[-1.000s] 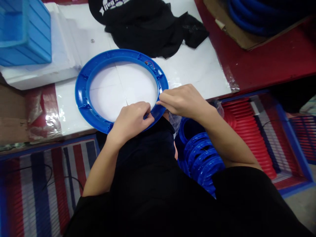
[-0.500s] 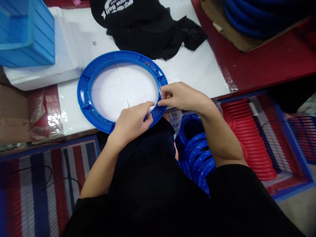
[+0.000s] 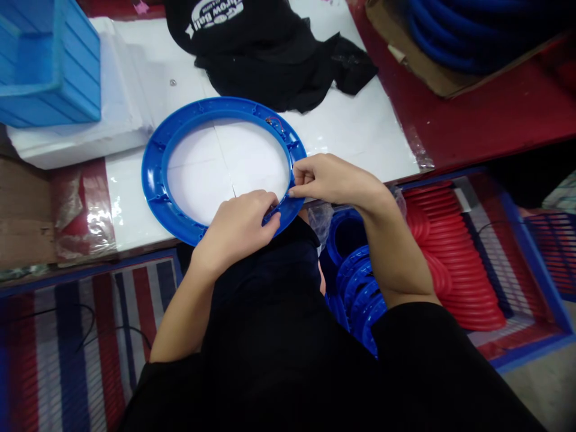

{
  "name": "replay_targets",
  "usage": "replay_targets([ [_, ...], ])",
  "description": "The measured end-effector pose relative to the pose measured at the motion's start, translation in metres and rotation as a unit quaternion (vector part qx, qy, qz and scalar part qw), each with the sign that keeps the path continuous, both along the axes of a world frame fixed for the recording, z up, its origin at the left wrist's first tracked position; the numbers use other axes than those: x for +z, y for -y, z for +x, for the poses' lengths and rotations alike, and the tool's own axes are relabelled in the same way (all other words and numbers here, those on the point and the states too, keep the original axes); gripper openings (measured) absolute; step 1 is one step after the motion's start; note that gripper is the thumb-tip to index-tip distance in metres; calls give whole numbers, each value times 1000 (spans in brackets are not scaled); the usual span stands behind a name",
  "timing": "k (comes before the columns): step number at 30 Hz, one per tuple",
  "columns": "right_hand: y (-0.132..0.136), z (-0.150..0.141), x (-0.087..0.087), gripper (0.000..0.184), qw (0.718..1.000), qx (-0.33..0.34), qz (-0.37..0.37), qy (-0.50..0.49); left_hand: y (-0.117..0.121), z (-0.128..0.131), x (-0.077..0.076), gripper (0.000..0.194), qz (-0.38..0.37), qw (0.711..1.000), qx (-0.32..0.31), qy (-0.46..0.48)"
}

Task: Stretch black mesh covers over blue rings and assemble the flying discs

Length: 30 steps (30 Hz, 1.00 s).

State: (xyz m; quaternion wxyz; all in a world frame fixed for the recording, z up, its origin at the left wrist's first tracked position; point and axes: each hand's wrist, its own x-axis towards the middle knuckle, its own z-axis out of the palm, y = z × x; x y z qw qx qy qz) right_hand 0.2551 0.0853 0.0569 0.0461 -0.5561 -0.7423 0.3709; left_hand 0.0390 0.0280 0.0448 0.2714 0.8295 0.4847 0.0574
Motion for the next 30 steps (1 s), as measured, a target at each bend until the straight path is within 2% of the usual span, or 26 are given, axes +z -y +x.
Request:
replay_targets([
  [5, 3, -2, -4, 26, 999, -6, 35, 32, 3, 29, 4, 31, 33, 994, 44, -91],
  [8, 4, 2, -4, 26, 998, -1, 48, 33, 4, 39, 1, 32, 49, 992, 56, -105],
  [13, 3, 18, -3, 16, 995, 60, 17, -75, 2, 32, -6, 26, 50, 995, 50, -72],
  [17, 6, 23, -10, 11, 985, 33, 102, -133, -1, 27, -9, 22, 54, 996, 47, -49],
  [20, 10, 19, -14, 11, 977, 36, 177, -115, -2, 27, -11, 22, 56, 996, 45, -46],
  [22, 11, 17, -15, 13, 974, 42, 199, -96, -3, 26, -12, 22, 54, 997, 41, -41],
  [26, 10, 16, -14, 18, 979, 44, 185, -72, -2, 24, -12, 22, 50, 998, 35, -33],
  [30, 10, 14, -17, 15, 981, 18, 187, -52, -2, 22, -12, 22, 50, 998, 27, -31],
])
